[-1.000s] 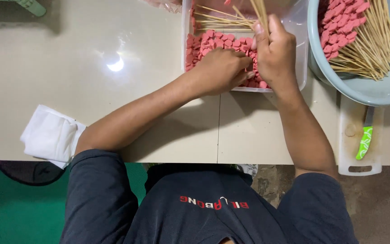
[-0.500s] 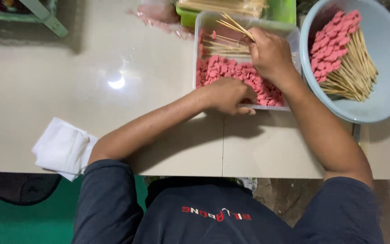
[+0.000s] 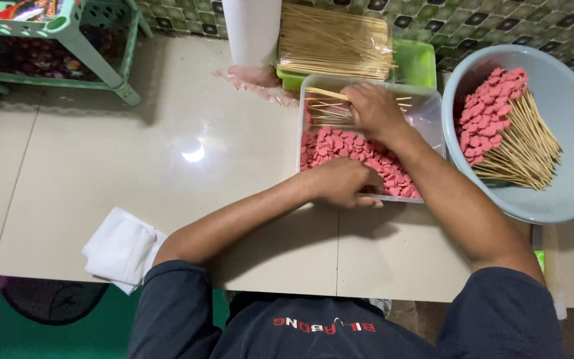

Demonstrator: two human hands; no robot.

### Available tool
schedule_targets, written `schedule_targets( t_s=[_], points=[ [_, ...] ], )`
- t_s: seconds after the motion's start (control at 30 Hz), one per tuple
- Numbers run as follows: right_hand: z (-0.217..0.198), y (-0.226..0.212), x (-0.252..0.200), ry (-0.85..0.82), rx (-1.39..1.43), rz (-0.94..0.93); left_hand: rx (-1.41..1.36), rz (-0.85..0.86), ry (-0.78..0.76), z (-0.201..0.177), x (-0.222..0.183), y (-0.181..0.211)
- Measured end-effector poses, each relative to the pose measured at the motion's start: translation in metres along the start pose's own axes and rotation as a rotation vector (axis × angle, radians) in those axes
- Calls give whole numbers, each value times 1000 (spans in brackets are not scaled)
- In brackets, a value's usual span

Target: Attaching small pink star-shaped objects to the ends of wooden sticks and placing them in a basin.

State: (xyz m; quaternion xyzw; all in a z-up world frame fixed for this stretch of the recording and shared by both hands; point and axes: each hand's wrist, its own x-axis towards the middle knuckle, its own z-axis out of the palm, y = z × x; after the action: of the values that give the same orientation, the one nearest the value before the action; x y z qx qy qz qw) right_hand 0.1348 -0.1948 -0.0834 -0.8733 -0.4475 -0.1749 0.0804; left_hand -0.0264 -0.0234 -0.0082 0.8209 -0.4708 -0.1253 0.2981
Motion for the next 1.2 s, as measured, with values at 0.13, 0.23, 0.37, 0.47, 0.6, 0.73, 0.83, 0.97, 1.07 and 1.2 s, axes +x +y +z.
schedule_targets(
  t_s=[0.13, 0.23, 0.37, 0.47, 0.6, 0.73, 0.83, 0.97, 1.07, 1.2],
  points=[
    [16, -6, -7, -27, -9, 23, -16, -9, -6, 4, 2, -1],
    [11, -10, -2, -16, -60, 32, -19, -9, -6, 0, 0, 0],
    [4, -12, -2, -4, -111, 46, -33, 5, -15, -3, -1, 2],
    [5, -8, -6, 4, -77, 63, -45, 12, -18, -6, -2, 5],
    [10, 2, -8, 37, -67, 47, -50, 9, 15, -6, -3, 6],
    [-69, -30, 17, -105, 85, 200, 8, -56, -72, -8, 5, 6],
    [-105, -47, 9, -35, 64, 227, -18, -19, -62, -3, 6, 4],
    [-149, -85, -2, 154, 367, 173, -21, 9, -8, -7, 6, 6],
    [-153, -101, -16, 128, 470, 266, -30, -3, -9, -6, 5, 5],
    [-142, -100, -32, -21, 589, 473, -95, -67, -58, -5, 6, 0]
  ],
)
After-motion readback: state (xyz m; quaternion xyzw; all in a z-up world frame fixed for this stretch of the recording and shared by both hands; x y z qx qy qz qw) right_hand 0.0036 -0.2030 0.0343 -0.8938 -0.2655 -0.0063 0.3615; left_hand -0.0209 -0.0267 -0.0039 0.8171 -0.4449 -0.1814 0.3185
